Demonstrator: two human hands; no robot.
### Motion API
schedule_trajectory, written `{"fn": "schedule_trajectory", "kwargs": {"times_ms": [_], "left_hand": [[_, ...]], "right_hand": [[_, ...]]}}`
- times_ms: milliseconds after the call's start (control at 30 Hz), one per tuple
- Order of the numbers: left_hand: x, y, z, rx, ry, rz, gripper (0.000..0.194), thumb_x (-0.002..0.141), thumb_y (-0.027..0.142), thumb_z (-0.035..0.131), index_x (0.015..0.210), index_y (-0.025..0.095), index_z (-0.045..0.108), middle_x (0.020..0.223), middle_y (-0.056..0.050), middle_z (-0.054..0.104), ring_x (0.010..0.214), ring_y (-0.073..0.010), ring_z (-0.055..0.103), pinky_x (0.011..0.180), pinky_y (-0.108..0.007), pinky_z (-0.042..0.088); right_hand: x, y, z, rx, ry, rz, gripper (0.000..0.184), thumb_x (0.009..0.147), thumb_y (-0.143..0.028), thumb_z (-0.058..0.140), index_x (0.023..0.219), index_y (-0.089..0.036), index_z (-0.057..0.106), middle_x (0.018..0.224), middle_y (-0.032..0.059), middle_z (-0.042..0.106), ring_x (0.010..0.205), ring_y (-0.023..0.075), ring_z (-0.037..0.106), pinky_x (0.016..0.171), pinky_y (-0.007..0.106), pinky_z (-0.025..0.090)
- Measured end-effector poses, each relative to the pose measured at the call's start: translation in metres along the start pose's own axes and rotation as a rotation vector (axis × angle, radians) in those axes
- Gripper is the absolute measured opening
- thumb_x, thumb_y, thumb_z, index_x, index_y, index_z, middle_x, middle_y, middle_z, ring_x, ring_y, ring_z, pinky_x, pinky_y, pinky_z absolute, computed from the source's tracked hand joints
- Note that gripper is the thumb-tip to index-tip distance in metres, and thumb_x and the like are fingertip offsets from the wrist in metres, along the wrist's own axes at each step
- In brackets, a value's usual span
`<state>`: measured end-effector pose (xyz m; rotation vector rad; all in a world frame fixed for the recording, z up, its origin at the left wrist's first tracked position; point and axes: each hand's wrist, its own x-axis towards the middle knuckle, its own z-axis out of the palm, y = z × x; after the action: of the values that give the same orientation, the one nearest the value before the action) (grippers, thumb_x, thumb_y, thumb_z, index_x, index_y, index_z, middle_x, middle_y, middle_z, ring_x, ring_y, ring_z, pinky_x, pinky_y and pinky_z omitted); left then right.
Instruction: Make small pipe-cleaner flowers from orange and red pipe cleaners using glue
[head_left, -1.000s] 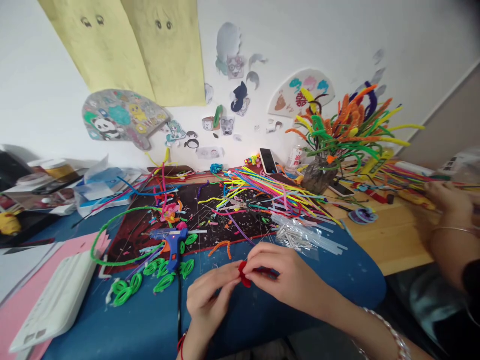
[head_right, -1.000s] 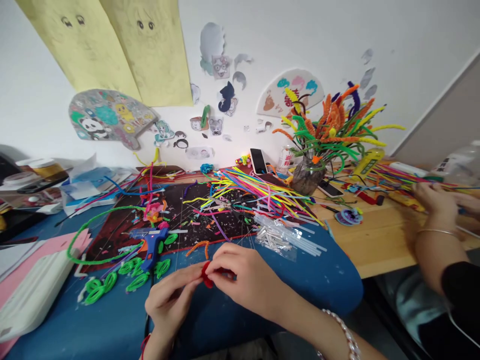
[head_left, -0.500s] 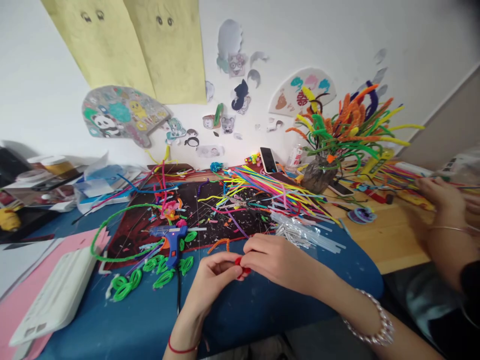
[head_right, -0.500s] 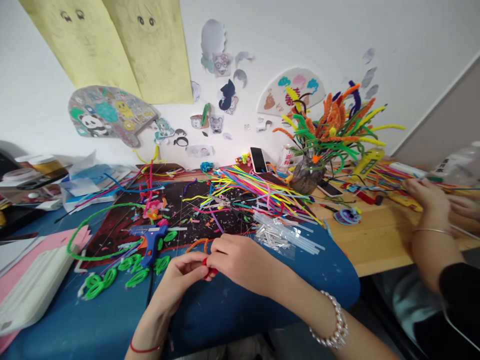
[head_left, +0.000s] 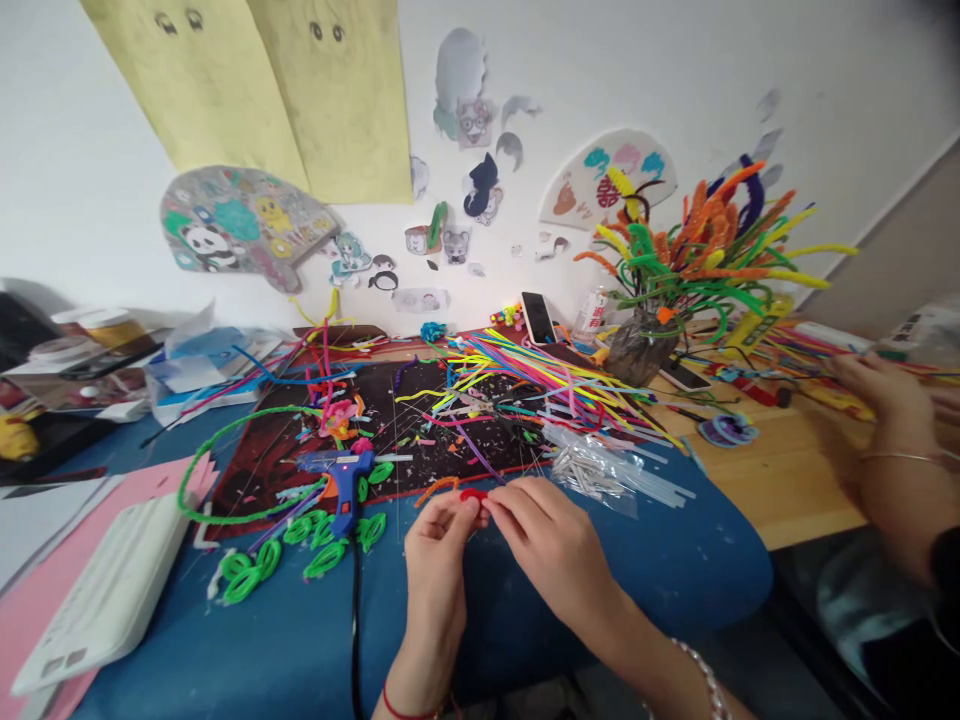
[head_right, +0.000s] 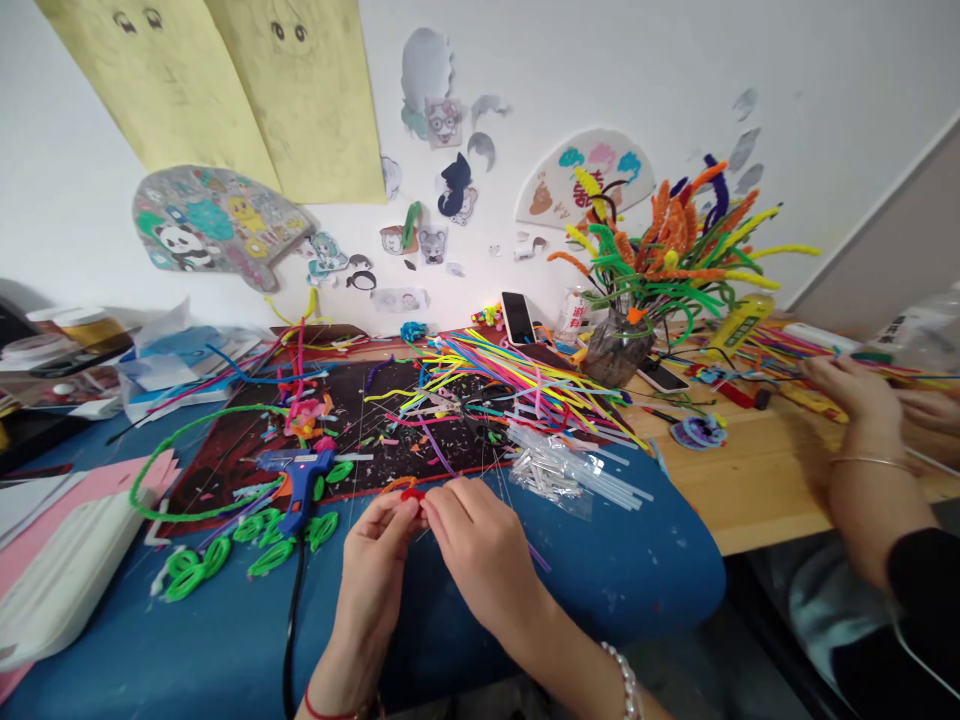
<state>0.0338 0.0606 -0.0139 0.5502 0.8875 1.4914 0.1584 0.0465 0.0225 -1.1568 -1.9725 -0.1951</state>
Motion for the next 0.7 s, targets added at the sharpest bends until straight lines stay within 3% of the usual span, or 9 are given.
{"fn": "schedule_trajectory", "kwargs": {"times_ms": [167,333,500,700], "left_hand": [[-0.006,-0.005,0.014,-0.118,0.139,0.046,0.028,0.056,0.028,0.088,0.074,0.016,0.071,0.071,0.002,0.072,0.066,-0.0069,0.065,0.066,-0.014,0.052],[-0.013,-0.006,0.018,-0.203,0.17,-0.005,0.03,0.053,0.026,0.09,0.074,0.016,0.071,0.069,0.001,0.073,0.064,-0.0085,0.067,0.063,-0.015,0.053],[-0.017,0.012,0.009,0.039,-0.079,-0.03,0.024,0.065,0.028,0.084,0.08,0.015,0.071,0.065,-0.002,0.074,0.058,-0.0105,0.066,0.061,-0.019,0.054],[-0.007,0.037,0.002,0.275,-0.338,-0.268,0.028,0.066,0.034,0.083,0.078,0.011,0.072,0.062,-0.008,0.074,0.057,-0.0173,0.071,0.058,-0.024,0.057]], "right_hand": [[-0.008,-0.018,0.016,0.115,0.238,0.149,0.011,0.089,-0.008,0.057,0.089,-0.017,0.062,0.078,0.0034,0.069,0.068,0.0149,0.065,0.066,0.025,0.051],[-0.005,-0.022,0.017,0.328,0.26,0.412,0.006,0.085,-0.015,0.063,0.082,-0.02,0.063,0.075,0.0001,0.071,0.064,0.0127,0.067,0.062,0.021,0.052],[0.004,0.0,-0.006,0.563,0.019,0.522,0.007,0.08,-0.015,0.063,0.075,-0.02,0.062,0.072,-0.002,0.069,0.064,0.0119,0.067,0.062,0.019,0.053],[0.02,0.022,-0.039,0.605,-0.39,0.313,0.012,0.079,-0.008,0.062,0.076,-0.02,0.064,0.074,-0.0041,0.069,0.07,0.0107,0.065,0.068,0.02,0.05]]}}
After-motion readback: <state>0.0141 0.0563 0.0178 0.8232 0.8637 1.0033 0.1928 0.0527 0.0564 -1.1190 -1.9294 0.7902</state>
